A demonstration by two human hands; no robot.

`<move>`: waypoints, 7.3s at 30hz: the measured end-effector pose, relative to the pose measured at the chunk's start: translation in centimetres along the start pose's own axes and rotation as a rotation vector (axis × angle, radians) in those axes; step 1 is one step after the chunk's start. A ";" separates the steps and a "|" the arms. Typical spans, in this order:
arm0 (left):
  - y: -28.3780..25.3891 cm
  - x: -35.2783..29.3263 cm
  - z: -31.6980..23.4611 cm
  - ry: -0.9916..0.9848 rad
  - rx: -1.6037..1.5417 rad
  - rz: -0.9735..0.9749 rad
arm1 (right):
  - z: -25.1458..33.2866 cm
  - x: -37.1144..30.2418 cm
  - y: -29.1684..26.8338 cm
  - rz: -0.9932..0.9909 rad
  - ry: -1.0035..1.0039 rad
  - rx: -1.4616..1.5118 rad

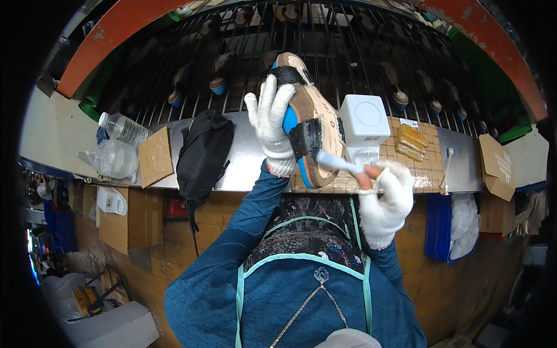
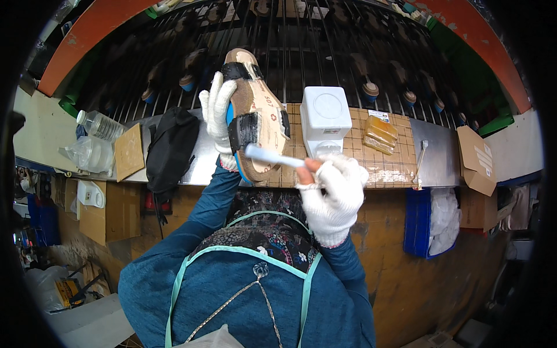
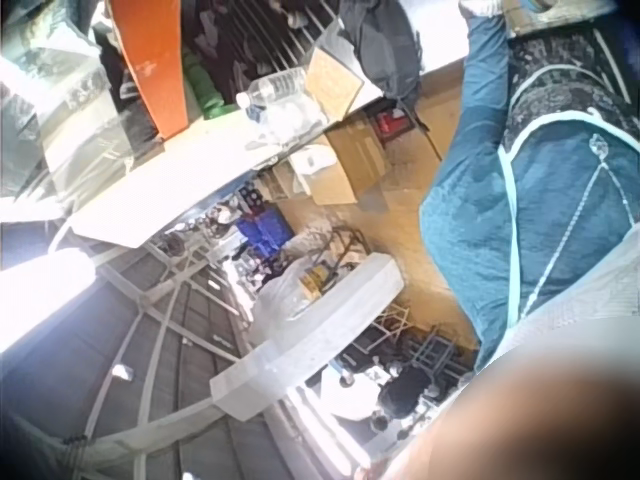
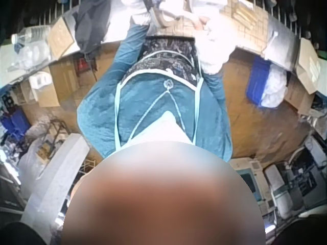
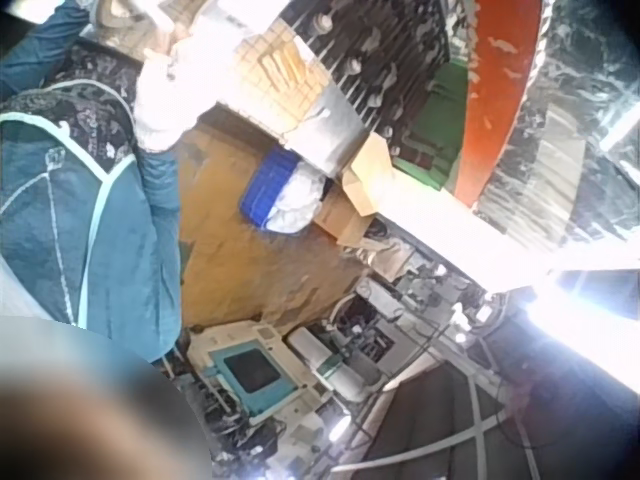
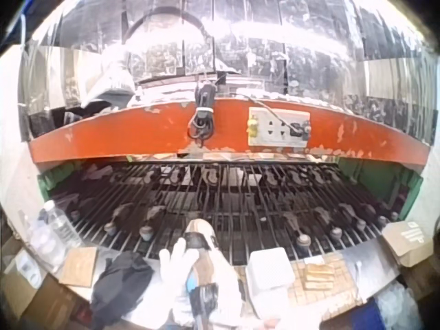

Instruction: The person repeatedly applies a white adhesive to the sole of a blue sandal using a small brush. They dip the brush into a container and spread the glue across the sole, then place the sandal on a drying rack and repeat the process with another sandal.

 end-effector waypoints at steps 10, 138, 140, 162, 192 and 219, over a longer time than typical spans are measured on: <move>0.6 -0.7 -1.2 -0.344 -0.481 0.110 | 0.1 -1.1 -0.2 0.038 -0.269 0.028; -4.3 -4.3 -1.4 -0.787 -0.872 1.037 | -5.4 1.5 1.6 0.144 0.139 0.074; -4.5 -4.1 -1.2 -0.762 -0.828 1.057 | -5.3 2.0 1.9 0.149 0.108 0.040; -4.3 -1.8 -0.5 -0.815 -1.000 1.072 | -4.9 4.3 0.9 0.267 -0.110 0.114; -3.8 -0.9 -3.8 -1.148 -1.054 0.974 | -3.7 0.7 0.4 0.121 -0.105 -0.034; -2.6 -0.3 -4.0 -1.113 -1.026 0.906 | -4.6 0.2 -1.6 0.090 -0.110 0.095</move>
Point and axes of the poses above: each hand's wrist, its own x-axis towards the middle knuckle, its own y-axis out of the palm, z = x × y, the point moved 2 cm from there along x, towards the middle knuckle, and after that the axes turned 15 degrees about x, right-handed, at the moved point
